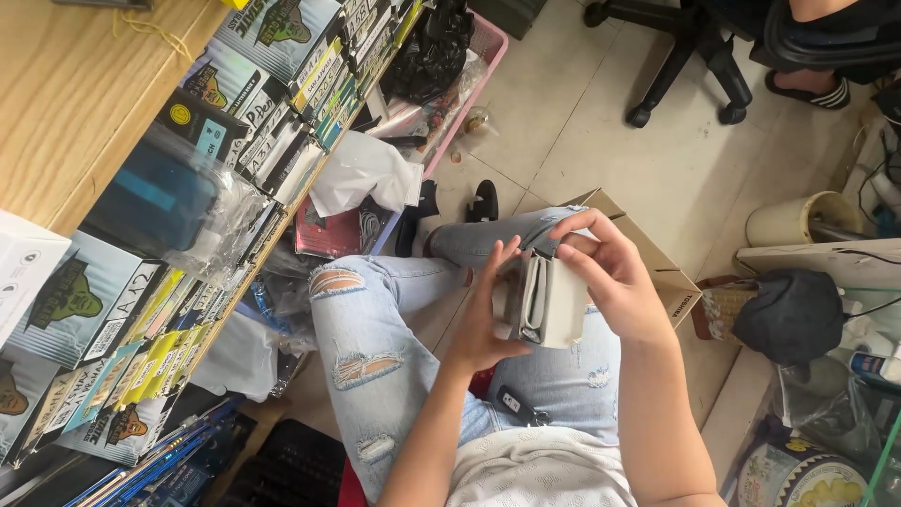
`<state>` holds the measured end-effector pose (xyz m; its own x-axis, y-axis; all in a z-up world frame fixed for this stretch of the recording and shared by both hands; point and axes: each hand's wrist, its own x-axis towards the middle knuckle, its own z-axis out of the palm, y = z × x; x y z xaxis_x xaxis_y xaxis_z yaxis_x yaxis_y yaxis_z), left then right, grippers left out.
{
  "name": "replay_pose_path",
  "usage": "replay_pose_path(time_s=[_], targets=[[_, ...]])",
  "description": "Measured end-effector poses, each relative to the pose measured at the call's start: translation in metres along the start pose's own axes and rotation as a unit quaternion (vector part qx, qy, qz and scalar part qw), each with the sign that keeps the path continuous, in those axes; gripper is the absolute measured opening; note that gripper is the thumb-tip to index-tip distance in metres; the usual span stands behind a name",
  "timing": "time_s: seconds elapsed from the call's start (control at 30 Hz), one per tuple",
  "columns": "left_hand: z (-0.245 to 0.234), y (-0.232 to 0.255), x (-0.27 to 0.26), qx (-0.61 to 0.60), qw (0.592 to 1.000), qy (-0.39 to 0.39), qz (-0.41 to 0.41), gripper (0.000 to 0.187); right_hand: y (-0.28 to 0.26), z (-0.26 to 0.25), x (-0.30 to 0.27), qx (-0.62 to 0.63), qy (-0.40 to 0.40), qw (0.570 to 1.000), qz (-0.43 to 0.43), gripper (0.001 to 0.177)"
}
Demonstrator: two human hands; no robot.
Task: The person sits on a red chair and sorts through small items, including black packages and white envelopes, taken from a cardboard box. They place the items into a pink basket and handle a yellow bottle and a small white box during the process.
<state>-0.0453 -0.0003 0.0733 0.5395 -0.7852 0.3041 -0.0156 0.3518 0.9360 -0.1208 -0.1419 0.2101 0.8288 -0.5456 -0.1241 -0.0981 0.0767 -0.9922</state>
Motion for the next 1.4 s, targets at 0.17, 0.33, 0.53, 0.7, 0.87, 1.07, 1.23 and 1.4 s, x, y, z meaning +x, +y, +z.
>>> replay_pose_path(time_s=[0.17, 0.33, 0.53, 0.7, 0.87, 1.07, 1.23, 1.4], targets=[[-0.015, -0.001, -0.001, 0.107, 0.992, -0.020, -0.066, 0.126, 0.007, -0.008, -0.002, 0.061, -0.013, 0.998, -0.029, 0.018], [-0.010, -0.027, -0.004, -0.037, 0.987, 0.104, -0.119, 0.119, -0.002, -0.001, 0.011, -0.039, 0.054, 0.996, -0.054, 0.022], [-0.020, -0.009, 0.005, 0.013, 0.974, 0.165, -0.154, 0.105, 0.005, 0.004, 0.002, -0.157, 0.060, 0.985, -0.050, 0.031], [-0.023, -0.005, 0.009, 0.027, 0.959, 0.195, -0.204, 0.100, 0.023, 0.009, 0.001, -0.159, 0.061, 0.982, -0.078, 0.027], [-0.022, -0.001, 0.011, 0.057, 0.951, 0.218, -0.212, 0.095, 0.032, 0.016, 0.005, -0.202, 0.082, 0.969, -0.116, 0.036], [-0.021, -0.007, 0.009, 0.087, 0.951, 0.255, -0.154, 0.085, 0.053, 0.022, 0.006, -0.212, 0.124, 0.958, -0.145, 0.032], [-0.021, -0.008, 0.008, 0.110, 0.952, 0.261, -0.117, 0.085, 0.061, 0.025, 0.005, -0.167, 0.166, 0.963, -0.132, 0.031], [-0.024, -0.003, 0.008, 0.091, 0.953, 0.266, -0.112, 0.082, 0.063, 0.035, 0.005, -0.082, 0.159, 0.972, -0.151, 0.029]])
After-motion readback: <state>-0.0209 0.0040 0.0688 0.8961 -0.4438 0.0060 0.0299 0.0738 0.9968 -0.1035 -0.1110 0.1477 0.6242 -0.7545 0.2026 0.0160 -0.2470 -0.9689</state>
